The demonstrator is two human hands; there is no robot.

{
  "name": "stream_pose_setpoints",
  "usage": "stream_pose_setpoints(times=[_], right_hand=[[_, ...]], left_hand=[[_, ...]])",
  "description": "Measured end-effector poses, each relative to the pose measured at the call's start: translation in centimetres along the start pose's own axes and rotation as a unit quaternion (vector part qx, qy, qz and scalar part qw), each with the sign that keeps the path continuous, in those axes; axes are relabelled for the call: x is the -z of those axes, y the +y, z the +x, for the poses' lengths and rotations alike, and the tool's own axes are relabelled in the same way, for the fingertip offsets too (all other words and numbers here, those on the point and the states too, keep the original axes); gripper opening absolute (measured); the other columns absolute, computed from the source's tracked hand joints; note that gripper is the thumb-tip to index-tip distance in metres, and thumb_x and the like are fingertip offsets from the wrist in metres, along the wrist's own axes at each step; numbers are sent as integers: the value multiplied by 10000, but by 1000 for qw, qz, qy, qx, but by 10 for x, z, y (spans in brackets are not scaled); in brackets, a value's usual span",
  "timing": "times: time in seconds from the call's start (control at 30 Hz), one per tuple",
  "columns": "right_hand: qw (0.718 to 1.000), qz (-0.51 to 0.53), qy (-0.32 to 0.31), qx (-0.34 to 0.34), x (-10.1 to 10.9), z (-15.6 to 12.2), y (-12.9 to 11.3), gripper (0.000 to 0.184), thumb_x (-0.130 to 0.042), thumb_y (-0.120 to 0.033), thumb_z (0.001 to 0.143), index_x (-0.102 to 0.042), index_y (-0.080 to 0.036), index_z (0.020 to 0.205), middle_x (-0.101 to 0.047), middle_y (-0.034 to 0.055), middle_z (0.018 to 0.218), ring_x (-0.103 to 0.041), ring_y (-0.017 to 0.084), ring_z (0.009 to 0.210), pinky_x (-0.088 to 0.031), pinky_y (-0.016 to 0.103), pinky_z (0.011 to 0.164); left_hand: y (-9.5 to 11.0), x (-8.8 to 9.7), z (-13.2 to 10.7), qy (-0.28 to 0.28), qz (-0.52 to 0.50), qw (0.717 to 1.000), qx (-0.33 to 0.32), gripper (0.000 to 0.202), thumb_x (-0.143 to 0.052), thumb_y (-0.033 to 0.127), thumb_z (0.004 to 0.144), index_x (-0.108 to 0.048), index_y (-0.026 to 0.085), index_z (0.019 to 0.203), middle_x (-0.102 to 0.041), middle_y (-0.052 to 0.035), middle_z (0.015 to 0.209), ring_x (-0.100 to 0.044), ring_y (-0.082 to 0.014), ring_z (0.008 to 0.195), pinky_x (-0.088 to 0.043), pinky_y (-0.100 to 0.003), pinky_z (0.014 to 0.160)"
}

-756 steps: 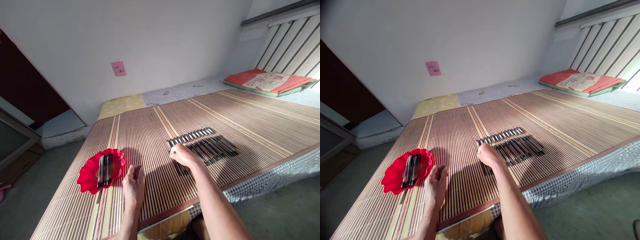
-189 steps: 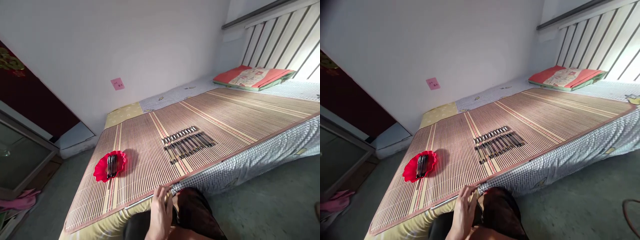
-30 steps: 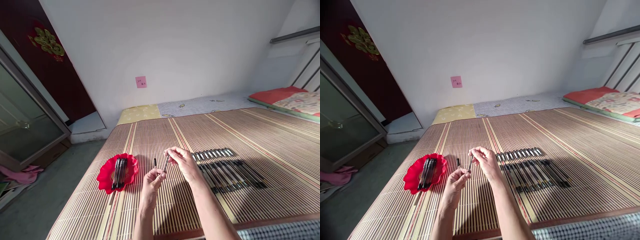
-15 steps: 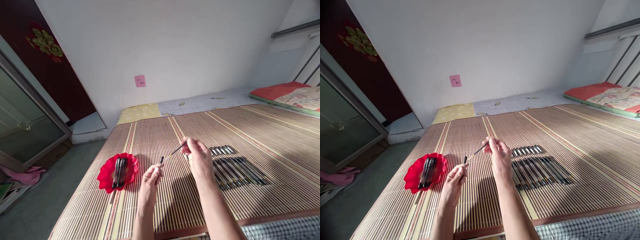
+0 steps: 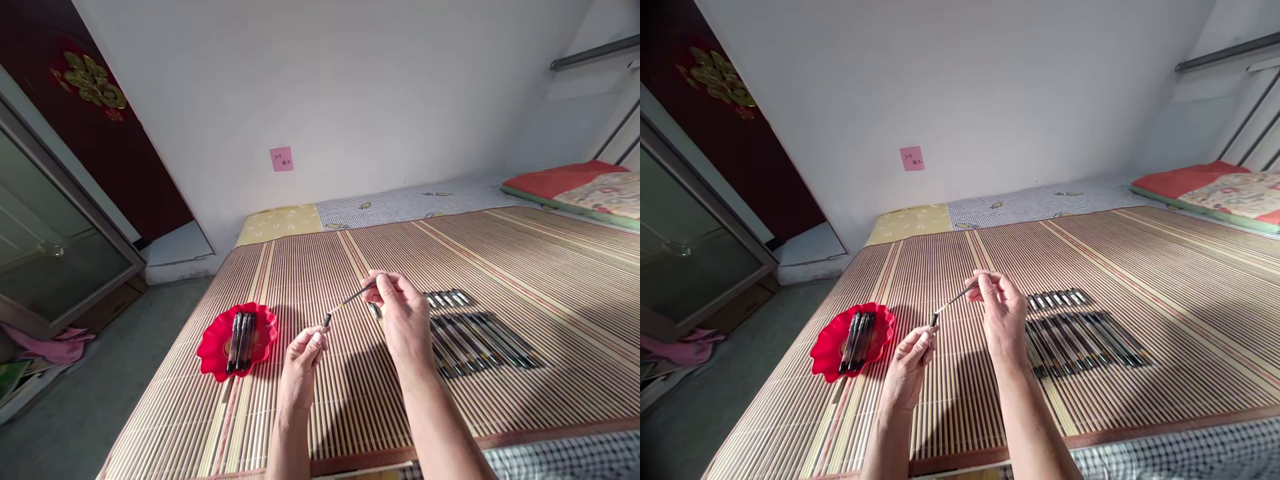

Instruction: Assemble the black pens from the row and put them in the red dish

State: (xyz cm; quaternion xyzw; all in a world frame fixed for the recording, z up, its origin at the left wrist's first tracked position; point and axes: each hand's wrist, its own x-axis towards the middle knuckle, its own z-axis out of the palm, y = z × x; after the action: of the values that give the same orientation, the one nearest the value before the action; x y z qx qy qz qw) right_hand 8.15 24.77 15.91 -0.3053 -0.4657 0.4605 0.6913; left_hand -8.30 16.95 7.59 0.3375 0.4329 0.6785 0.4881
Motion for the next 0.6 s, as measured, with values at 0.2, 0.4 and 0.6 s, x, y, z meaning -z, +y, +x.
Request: stream_pose_setpoints(times=[0.2,0.4,0.6], right_hand=[[997,-64,-22,45,2,-1,-10,216,-662,-391,986,-729,-186,977,-750,51,891,-681,135,670,-589,283,665],[989,-116,-53,78,2,-4,-21,220,-619,-372,1013,-743,-191,1030,-765,55,901,-695,143,685,-606,297,682],[986,-132,-42,91,6,0,-24,218,-592,-364,1022,-736,-201,1032,-771,44,863,-706,146,671,-609,292,664]], left_hand=[[-5,3,2,10,28,1000,-8,300,-865,476,792,-822,200,902,-557,11,718,-387,-115,667,-332,-248,644],[-4,4,0,20,32,999,-10,309,-879,472,777,-820,202,917,-583,0,756,-443,-124,714,-364,-247,688],[1,-1,-2,-22,41,999,-15,313,-838,481,818,-817,186,921,-557,10,698,-353,-103,613,-289,-256,595]])
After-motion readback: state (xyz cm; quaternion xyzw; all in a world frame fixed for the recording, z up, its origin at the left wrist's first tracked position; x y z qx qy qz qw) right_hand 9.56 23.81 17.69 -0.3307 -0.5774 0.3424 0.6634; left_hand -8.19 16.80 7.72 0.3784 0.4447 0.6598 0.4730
